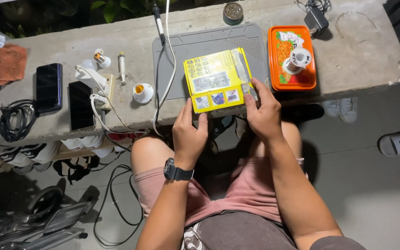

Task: Assembling and testing an LED bulb by fitting a circuit board into the housing and checking components with a multimeter.

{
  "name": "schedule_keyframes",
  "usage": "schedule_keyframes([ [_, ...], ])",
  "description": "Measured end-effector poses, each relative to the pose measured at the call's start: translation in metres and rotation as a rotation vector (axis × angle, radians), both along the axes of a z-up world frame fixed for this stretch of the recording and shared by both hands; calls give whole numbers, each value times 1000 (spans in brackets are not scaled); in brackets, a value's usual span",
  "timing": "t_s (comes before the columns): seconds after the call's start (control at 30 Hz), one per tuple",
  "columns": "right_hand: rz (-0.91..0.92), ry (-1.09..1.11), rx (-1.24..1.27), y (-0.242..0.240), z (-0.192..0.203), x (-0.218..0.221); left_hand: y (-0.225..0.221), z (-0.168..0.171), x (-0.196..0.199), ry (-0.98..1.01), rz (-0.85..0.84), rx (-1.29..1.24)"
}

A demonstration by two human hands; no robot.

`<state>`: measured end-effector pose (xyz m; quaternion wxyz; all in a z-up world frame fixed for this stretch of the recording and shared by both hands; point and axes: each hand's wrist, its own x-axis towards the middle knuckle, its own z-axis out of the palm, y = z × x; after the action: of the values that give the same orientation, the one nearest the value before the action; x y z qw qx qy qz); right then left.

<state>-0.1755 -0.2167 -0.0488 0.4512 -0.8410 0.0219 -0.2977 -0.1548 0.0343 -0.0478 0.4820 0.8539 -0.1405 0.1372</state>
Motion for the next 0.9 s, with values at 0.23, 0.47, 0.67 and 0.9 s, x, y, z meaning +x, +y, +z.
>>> schedule_keyframes([
  [0.23, -82, 34, 89, 11, 2, -5, -6, 28, -8, 44, 11, -102],
  [0.47, -72, 56, 115, 13, 9, -7, -1, 10, 14, 56, 32, -56],
  [0.67, -24, 90, 257, 19, 25, -6, 0, 24, 15, 105, 9, -42],
  [0.9, -112, 87, 288, 19, 13, -7, 2, 37, 16, 190, -4, -3],
])
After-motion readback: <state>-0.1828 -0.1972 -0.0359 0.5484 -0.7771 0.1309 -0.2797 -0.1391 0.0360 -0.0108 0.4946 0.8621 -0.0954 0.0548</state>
